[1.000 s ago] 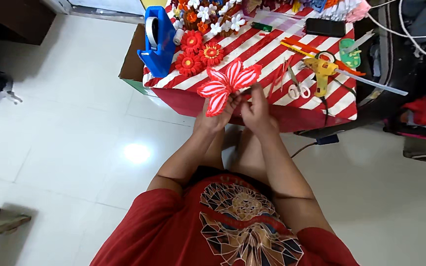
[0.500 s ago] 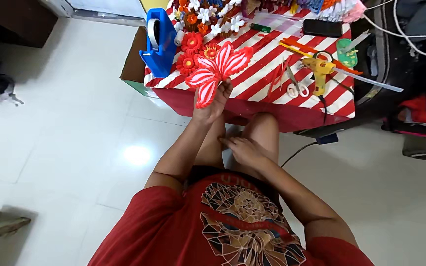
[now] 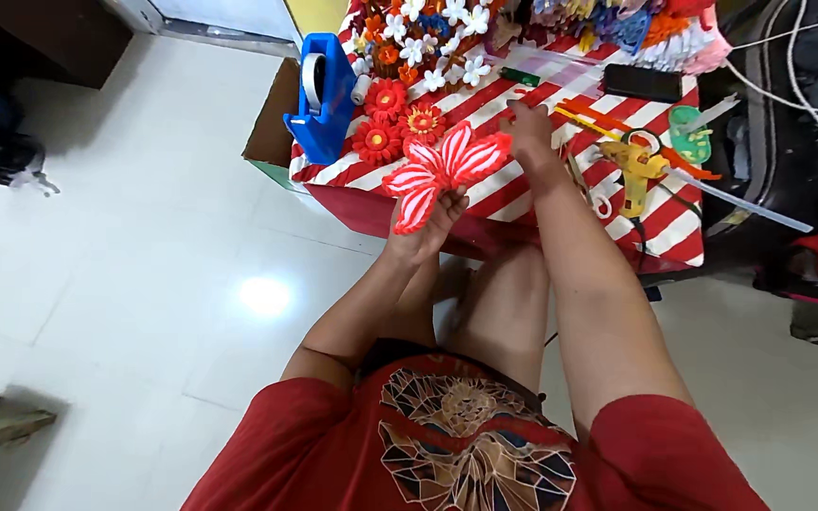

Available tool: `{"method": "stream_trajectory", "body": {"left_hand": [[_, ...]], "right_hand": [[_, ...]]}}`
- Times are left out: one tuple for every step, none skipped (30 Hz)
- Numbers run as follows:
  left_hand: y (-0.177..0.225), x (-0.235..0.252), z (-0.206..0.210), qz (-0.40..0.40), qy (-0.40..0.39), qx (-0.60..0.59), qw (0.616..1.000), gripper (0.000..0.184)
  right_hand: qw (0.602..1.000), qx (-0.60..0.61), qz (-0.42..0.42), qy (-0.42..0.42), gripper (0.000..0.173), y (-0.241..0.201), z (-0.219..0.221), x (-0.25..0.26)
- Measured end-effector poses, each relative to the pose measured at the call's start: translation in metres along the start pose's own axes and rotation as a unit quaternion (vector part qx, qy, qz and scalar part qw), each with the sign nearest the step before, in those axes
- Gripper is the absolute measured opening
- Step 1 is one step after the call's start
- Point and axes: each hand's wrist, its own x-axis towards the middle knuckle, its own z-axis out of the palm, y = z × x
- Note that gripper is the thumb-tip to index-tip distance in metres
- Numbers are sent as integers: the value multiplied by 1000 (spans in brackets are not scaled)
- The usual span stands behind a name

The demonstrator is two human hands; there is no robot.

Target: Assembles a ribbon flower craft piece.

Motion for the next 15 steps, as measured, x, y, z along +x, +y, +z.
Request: {"method": "stream_trajectory", "body": {"left_hand": [[1,-1,-1,-6,-2,10,1000,29],[2,-2,-3,-7,-2,16,1000,29],[3,-2,-5,-6,-5,18,1000,28],[4,-2,-7,-4,-9,21,1000,27],[6,-2,-9,1,-11,26,1000,26],[7,-2,-10,6,-11,31,999,26],[8,-1,-10,10,-9,34,999,26],[9,-1,-11,13,-4,32,999,26],[8,1,-11,15,4,27,1000,28],[7,2,-10,16,11,17,1000,30],[5,5,-10,15,15,10,1000,31],[3,7,-10,16,16,6,1000,31],[1,8,-10,16,14,3,1000,31],[-1,10,-9,16,12,5,1000,30],[-3,11,-8,16,9,6,1000,29]], "right_hand": [[1000,-20,9,3,44,-2,6,6],[999,-38,14,11,41,-4,10,10],[998,-47,18,24,40,-4,12,13],[998,-39,16,40,38,-2,11,13],[998,-17,10,59,36,1,9,12],[997,16,2,78,33,4,6,8],[994,53,-3,95,31,7,2,4],[990,94,-7,109,30,11,-2,-2],[983,136,-12,121,28,15,-3,-9],[974,182,-19,131,25,18,-4,-18],[962,231,-31,141,24,21,-5,-28],[949,278,-45,144,26,24,-5,-39],[936,316,-60,141,31,27,-5,-51],[927,341,-68,137,36,30,-5,-62],[923,353,-71,134,35,33,-5,-70]]}}
